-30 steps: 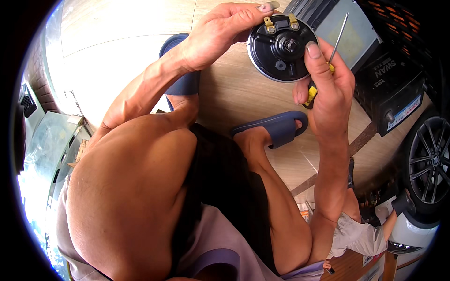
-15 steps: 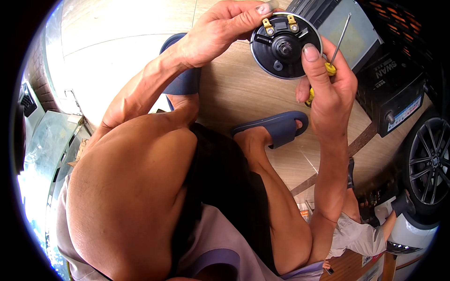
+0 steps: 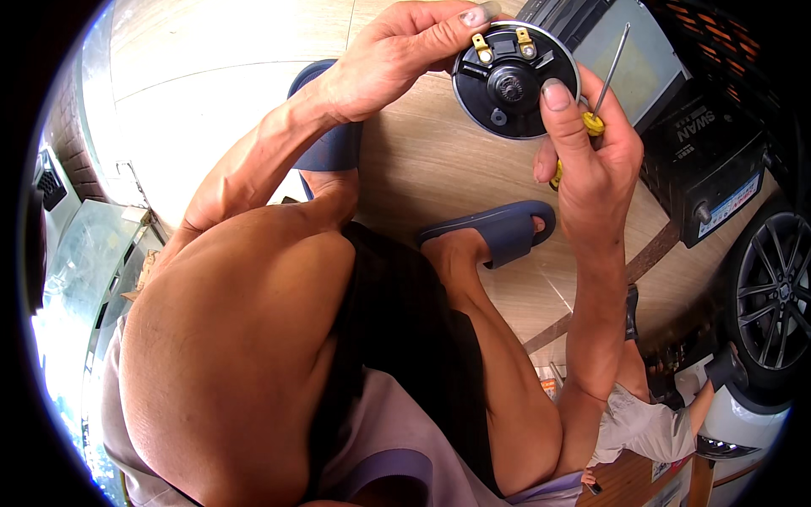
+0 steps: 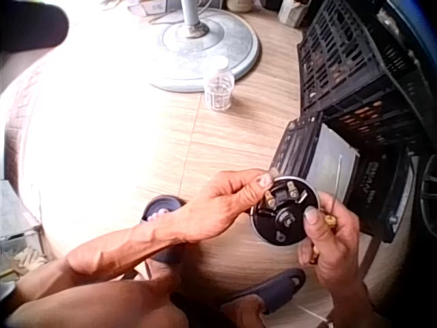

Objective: The person uses a screwdriver to tighten or adjust the back of a car horn while holding it by hand.

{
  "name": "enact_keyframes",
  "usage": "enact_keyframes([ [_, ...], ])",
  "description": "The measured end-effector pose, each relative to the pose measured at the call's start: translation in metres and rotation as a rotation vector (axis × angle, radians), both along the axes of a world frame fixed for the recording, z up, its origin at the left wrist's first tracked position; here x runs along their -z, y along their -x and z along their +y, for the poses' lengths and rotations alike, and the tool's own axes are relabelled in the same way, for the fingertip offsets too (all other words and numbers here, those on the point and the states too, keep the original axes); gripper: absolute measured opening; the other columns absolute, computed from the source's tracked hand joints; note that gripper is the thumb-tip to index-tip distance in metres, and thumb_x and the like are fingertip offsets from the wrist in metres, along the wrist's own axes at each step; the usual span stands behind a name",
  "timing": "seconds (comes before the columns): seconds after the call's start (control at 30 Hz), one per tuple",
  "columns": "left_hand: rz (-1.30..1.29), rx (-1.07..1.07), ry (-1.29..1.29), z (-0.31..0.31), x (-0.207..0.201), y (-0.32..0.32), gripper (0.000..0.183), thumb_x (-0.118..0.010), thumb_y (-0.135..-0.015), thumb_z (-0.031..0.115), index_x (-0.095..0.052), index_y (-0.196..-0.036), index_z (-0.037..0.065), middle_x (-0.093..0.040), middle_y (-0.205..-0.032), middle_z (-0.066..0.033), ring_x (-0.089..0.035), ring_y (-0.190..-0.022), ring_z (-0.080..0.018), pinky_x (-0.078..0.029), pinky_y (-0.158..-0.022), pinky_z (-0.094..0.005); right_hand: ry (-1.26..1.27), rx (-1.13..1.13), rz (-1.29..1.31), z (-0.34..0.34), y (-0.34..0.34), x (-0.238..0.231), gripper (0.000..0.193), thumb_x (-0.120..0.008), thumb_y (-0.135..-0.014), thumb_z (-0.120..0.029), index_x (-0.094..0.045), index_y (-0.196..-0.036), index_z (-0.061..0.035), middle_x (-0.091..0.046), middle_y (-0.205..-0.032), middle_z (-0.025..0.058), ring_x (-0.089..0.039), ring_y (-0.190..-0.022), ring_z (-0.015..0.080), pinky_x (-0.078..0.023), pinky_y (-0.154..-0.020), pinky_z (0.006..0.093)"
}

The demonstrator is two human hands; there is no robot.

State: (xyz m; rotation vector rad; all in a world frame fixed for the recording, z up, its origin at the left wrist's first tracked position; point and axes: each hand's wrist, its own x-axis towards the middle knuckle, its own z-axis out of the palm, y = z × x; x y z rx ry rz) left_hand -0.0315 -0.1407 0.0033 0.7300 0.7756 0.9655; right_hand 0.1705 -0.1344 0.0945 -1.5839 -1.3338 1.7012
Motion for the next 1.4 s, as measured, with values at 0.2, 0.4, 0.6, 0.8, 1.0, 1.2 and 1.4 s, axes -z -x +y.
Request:
enact_keyframes([
  [0.2,0.021,0.018,0.008,0.0018,-0.0017,-0.0012,0.04,-0.054,-0.104,0.041,-0.071,-0.11,0.005,-0.067,-0.086,0.0026,-0.056,-0.079,-0.0039,-0.048,-0.075,-0.0249,-0.011,0.001,-0.014,-0.0002,-0.0024,0.0011,0.039,-0.058,-0.102,-0.023,-0.057,-0.129,0.0052,-0.057,-0.075,0.0003,-0.046,-0.049,0.006,-0.039,-0.048,0.0224],
  [0.4,0.023,0.009,-0.01,0.001,0.0027,0.0011,0.04,-0.053,-0.104,0.041,-0.071,-0.107,0.005,-0.067,-0.084,0.0024,-0.057,-0.078,-0.0044,-0.049,-0.074,-0.0251,-0.023,-0.004,-0.04,0.0002,0.0012,0.0019,0.039,-0.059,-0.102,-0.022,-0.057,-0.13,0.0056,-0.057,-0.075,0.0004,-0.046,-0.049,0.006,-0.039,-0.047,0.0221],
  [0.6,0.03,0.012,-0.009,0.0012,0.0005,0.0007,0.04,-0.053,-0.104,0.041,-0.071,-0.107,0.005,-0.067,-0.085,0.0022,-0.058,-0.078,-0.0045,-0.049,-0.074,-0.0251,-0.031,-0.004,-0.035,-0.0002,0.0006,0.0017,0.039,-0.059,-0.102,-0.022,-0.057,-0.13,0.0056,-0.056,-0.073,-0.0002,-0.046,-0.049,0.006,-0.039,-0.047,0.022],
  [0.8,0.033,0.009,-0.029,0.0017,0.0036,-0.0001,0.041,-0.053,-0.105,0.041,-0.071,-0.109,0.005,-0.068,-0.085,0.0019,-0.058,-0.079,-0.0043,-0.049,-0.074,-0.0254,-0.035,-0.008,-0.041,-0.0003,0.0,0.0023,0.039,-0.059,-0.102,-0.022,-0.057,-0.129,0.0055,-0.055,-0.073,-0.0005,-0.046,-0.049,0.0059,-0.039,-0.047,0.0221],
  [1.0,-0.001,0.013,0.024,0.0004,0.0018,-0.001,0.04,-0.051,-0.105,0.039,-0.07,-0.111,0.004,-0.07,-0.091,0.0003,-0.06,-0.082,-0.0059,-0.051,-0.077,-0.026,-0.006,0.02,-0.057,0.0006,0.0026,-0.0012,0.038,-0.059,-0.102,-0.024,-0.06,-0.126,0.0054,-0.061,-0.077,0.0022,-0.046,-0.049,0.0059,-0.039,-0.047,0.022],
  [1.2,-0.015,-0.001,0.035,0.0,0.0018,-0.002,0.04,-0.051,-0.105,0.038,-0.07,-0.111,0.003,-0.07,-0.092,0.0,-0.061,-0.082,-0.0064,-0.052,-0.077,-0.0262,-0.018,0.051,-0.03,0.0001,0.0019,-0.0008,0.037,-0.066,-0.098,-0.029,-0.066,-0.117,0.0027,-0.064,-0.076,0.0002,-0.048,-0.052,0.0036,-0.037,-0.048,0.0193],
  [1.4,-0.041,0.005,0.065,-0.0011,0.0071,-0.0042,0.04,-0.051,-0.105,0.039,-0.07,-0.11,0.003,-0.07,-0.091,0.0,-0.061,-0.08,-0.0062,-0.052,-0.076,-0.0258,0.032,0.014,-0.069,0.0019,0.0007,-0.0021,0.039,-0.058,-0.102,-0.026,-0.06,-0.125,0.0057,-0.064,-0.08,0.004,-0.047,-0.05,0.0062,-0.04,-0.048,0.0219],
])
